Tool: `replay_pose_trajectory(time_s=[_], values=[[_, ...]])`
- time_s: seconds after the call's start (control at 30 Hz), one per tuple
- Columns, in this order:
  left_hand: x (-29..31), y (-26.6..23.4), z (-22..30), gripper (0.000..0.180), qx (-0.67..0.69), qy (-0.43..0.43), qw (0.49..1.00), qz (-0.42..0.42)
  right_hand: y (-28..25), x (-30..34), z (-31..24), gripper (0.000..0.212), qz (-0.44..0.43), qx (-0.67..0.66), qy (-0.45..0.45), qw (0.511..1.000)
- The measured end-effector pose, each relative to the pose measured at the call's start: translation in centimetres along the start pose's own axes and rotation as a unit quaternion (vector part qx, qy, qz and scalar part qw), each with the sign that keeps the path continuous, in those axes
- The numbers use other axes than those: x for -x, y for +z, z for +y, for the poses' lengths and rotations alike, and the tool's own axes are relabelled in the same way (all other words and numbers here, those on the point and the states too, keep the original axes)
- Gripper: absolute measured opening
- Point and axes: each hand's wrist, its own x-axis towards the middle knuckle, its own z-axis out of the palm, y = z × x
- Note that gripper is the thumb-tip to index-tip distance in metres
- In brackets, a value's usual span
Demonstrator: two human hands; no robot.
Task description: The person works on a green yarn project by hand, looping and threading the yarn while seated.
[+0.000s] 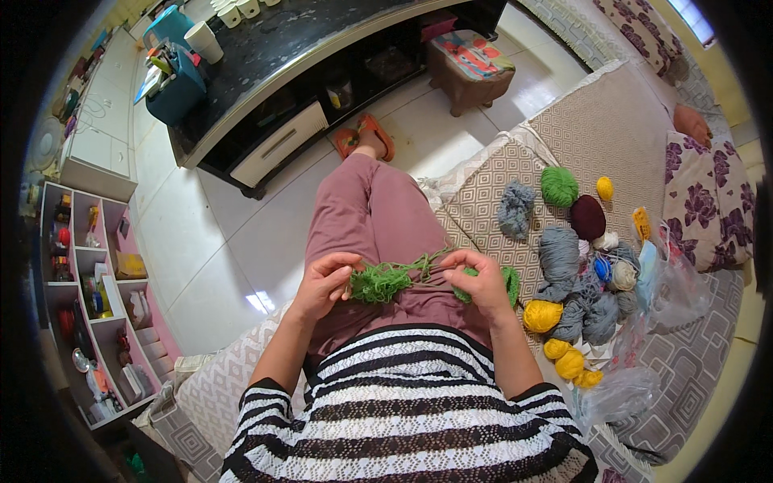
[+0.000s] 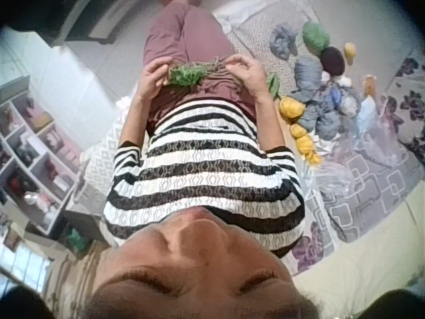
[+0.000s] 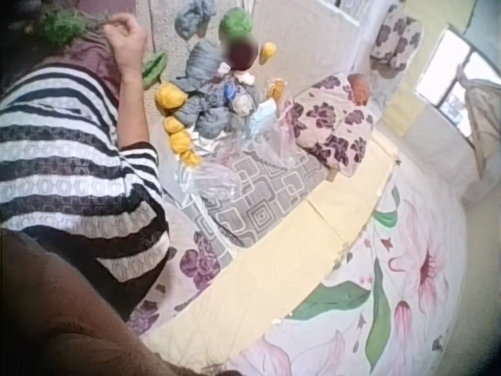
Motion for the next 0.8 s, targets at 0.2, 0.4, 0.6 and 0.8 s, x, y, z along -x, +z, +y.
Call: replay_pose_trajectory(time_s=[0.2, 0.4, 0.6, 0.8], values=[[-1.2, -0.4, -0.1, 0.016, -0.134, 0.005, 0.991, 0.015, 0.5, 0.2, 0.3, 0.026, -0.082, 0.238, 0.002, 0.968], [-2.4, -1.1, -0.6, 0.016, -0.335, 0.128, 0.932, 0.061, 1.0, 0.1, 0.6, 0.02, -0.069, 0.274, 0.0, 0.959], [-1.6, 3.2, 1.9, 0.023, -0.449, 0.203, 0.87, -0.01, 1.3, 0.2, 0.3, 0.018, -0.047, 0.239, -0.03, 0.969], [-3.5, 4.4, 0.2, 0.032, -0.507, 0.175, 0.839, -0.091, 1.3, 0.2, -0.5, 0.013, -0.033, 0.225, -0.105, 0.968]])
